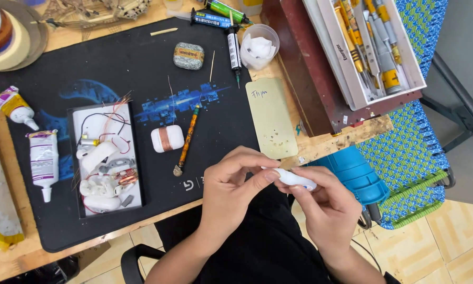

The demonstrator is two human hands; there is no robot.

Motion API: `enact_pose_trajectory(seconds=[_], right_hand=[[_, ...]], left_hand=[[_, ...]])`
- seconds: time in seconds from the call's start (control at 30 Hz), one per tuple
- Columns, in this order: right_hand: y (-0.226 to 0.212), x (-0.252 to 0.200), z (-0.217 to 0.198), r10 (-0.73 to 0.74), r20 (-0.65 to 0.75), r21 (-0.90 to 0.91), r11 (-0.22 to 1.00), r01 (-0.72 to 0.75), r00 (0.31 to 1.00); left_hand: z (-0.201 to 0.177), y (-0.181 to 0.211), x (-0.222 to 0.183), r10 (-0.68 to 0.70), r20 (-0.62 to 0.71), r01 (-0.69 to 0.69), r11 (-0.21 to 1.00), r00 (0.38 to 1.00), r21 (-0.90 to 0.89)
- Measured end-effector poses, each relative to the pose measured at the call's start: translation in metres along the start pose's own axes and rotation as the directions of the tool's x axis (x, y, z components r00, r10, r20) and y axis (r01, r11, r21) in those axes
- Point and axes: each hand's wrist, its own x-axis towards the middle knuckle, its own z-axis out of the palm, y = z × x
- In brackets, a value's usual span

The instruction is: Securing and adjusting copper wire ends on a small electronic component using a pencil as a tool.

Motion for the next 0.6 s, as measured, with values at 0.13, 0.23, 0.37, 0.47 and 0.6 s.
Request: enact_pose_trajectory(seconds=[0.13,0.23,0.37,0.47,0.6], right_hand=[[-0.021,0.000,-0.005,-0.035,0.050,-0.013,0.999,0.035,0.998],[-0.029,-0.001,-0.010,-0.164,0.041,-0.078,0.983,0.167,0.986],[-0.041,-0.005,-0.010,-0.092,0.060,-0.017,0.996,0.093,0.994],[-0.045,-0.003,-0.005,0.021,0.131,0.108,0.993,-0.036,0.991],[-0.050,0.006,0.001,0.106,0.434,0.144,0.972,-0.185,0.895]], left_hand=[[0.000,0.020,-0.002,0.037,0.037,-0.040,0.995,0.999,0.088],[-0.004,0.031,-0.004,0.013,0.082,-0.030,0.977,0.997,0.212],[-0.011,0.025,-0.005,0.010,0.144,-0.030,0.990,0.989,0.135],[-0.019,0.028,-0.005,0.059,0.170,-0.076,0.993,0.984,0.094],[-0.046,0.046,-0.009,0.080,0.210,-0.104,0.989,0.974,0.106]])
